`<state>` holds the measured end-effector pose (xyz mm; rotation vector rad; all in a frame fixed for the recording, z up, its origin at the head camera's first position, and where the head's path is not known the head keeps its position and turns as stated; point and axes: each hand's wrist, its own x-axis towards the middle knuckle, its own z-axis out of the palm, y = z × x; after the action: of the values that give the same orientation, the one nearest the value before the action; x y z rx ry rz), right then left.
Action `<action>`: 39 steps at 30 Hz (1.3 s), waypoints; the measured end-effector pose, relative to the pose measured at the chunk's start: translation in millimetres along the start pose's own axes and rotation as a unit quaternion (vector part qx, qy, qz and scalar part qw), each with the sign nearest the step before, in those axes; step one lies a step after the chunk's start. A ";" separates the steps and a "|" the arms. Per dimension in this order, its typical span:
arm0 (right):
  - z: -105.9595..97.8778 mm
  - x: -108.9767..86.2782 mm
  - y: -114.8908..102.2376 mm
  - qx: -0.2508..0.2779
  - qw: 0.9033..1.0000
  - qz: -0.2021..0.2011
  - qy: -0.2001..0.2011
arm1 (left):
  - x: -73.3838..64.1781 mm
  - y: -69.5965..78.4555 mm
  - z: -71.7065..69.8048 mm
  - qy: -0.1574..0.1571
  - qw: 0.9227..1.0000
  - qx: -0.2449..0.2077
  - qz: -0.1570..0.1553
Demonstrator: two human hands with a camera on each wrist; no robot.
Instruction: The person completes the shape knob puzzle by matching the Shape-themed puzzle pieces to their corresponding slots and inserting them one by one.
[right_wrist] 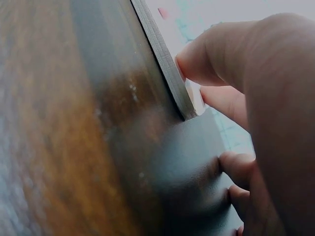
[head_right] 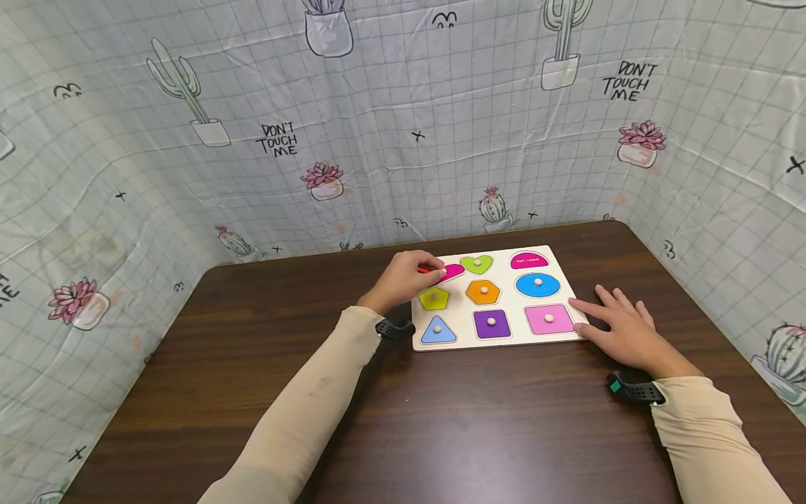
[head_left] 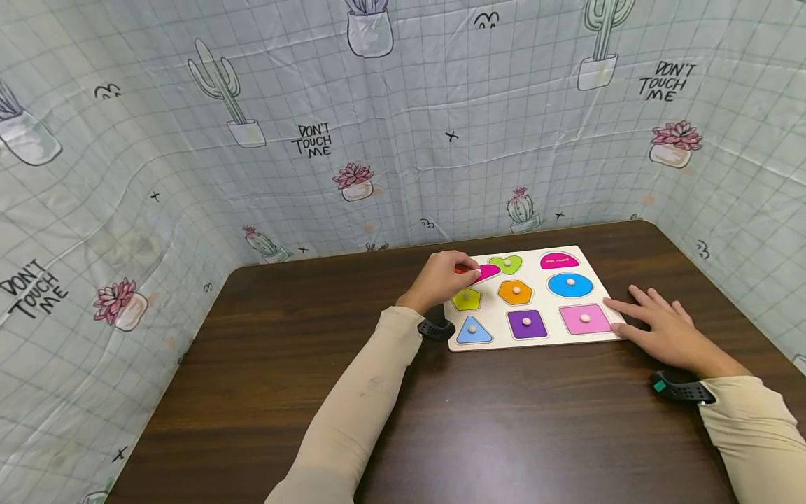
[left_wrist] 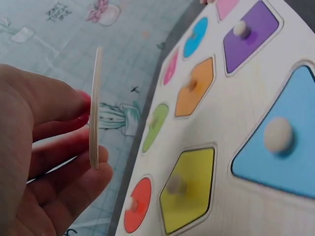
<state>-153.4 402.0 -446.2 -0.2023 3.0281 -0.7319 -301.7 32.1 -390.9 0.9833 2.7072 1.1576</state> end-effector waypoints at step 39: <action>2.5 -2.6 -1.4 0.005 1.000 0.015 0.011 | 92.5 48.1 95.4 -0.022 0.995 0.094 -0.015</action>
<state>-150.6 399.9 -447.8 -0.1492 3.0403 -0.7523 -324.0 170.4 -409.0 0.9713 2.8259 0.8772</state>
